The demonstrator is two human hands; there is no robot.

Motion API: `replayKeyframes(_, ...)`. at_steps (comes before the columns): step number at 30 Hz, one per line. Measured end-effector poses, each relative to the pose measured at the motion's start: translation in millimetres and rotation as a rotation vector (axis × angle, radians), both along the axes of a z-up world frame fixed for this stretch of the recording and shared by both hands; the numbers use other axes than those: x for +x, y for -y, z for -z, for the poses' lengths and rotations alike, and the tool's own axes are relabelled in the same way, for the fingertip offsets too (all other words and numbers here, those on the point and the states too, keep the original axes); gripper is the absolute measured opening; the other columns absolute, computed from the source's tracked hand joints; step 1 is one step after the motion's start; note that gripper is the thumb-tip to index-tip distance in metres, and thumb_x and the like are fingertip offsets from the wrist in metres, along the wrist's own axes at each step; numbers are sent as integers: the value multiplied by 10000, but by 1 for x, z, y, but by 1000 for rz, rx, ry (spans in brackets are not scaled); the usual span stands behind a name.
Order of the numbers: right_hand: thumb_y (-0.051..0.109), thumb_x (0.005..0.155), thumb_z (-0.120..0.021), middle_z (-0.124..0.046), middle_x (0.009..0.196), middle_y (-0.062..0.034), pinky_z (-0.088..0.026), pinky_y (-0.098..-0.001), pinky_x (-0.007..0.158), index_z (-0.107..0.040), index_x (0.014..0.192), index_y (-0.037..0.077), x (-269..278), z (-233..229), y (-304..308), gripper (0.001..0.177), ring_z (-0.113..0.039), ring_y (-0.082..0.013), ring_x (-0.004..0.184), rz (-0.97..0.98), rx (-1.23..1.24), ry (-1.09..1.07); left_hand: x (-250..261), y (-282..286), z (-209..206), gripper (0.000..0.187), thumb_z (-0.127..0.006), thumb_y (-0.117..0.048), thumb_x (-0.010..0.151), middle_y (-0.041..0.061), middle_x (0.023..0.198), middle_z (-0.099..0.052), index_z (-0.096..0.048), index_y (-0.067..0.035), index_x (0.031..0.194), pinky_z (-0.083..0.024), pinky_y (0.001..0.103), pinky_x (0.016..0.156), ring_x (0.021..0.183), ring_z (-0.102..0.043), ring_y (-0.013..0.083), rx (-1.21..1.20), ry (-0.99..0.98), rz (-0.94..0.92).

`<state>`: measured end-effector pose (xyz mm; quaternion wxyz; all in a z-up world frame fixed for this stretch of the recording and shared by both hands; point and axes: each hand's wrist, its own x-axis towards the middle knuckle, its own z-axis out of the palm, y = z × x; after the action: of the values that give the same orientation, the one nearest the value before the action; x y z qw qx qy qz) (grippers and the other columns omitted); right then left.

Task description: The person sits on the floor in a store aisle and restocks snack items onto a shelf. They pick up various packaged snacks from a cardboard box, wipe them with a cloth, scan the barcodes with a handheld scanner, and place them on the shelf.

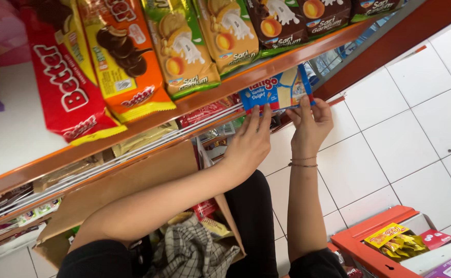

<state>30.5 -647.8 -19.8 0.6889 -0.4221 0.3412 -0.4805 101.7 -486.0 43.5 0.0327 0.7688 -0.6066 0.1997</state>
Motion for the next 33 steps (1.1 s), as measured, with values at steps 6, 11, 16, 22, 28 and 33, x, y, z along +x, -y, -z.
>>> replayKeyframes(6,89,997,-706,-698,919,-98,-683,-312,720,-645,1094,-52,10,-5,13,182,-707,-144,784,-20,-86,-57,17,9,2,530,-618,-106,855,230,1477,-498,-610,124,1333,-480,352,1104,1324,-529,357,-18,-25,8)
replayKeyframes(11,57,995,-733,-708,858,-97,-627,-283,620,-699,1043,-67,25,-9,23,137,-666,-111,721,34,-194,-91,28,19,0,580,-624,-40,833,224,1468,-489,-549,151,1376,-487,322,1060,1347,-517,346,-49,-170,0)
replayKeyframes(16,8,959,-753,-734,873,-75,-585,-229,558,-670,985,-35,33,-11,28,97,-695,-81,722,84,-303,-148,31,22,-2,636,-605,-6,801,266,1396,-488,-486,212,1387,-496,335,1069,1324,-523,371,-69,-358,18)
replayKeyframes(22,-9,940,-784,-721,808,-61,-511,-181,534,-680,947,-43,45,-4,35,109,-657,-60,662,164,-386,-263,28,23,-3,578,-579,-63,845,300,1395,-517,-508,196,1357,-430,488,1148,1310,-522,411,-109,-270,-11)
replayKeyframes(28,-8,947,-787,-753,854,-32,-543,-167,686,-720,974,-27,49,2,38,74,-696,-47,740,216,-560,-400,24,22,-1,614,-588,-107,819,283,1428,-555,-540,135,1381,-400,521,1089,1291,-533,381,-90,-379,-72)
replayKeyframes(33,-4,933,-794,-729,900,-45,-489,-205,615,-779,998,1,49,1,35,67,-612,-69,688,245,-711,-565,25,22,2,614,-619,-130,847,296,1449,-518,-526,117,1402,-391,513,1133,1322,-510,417,-73,-347,-68)
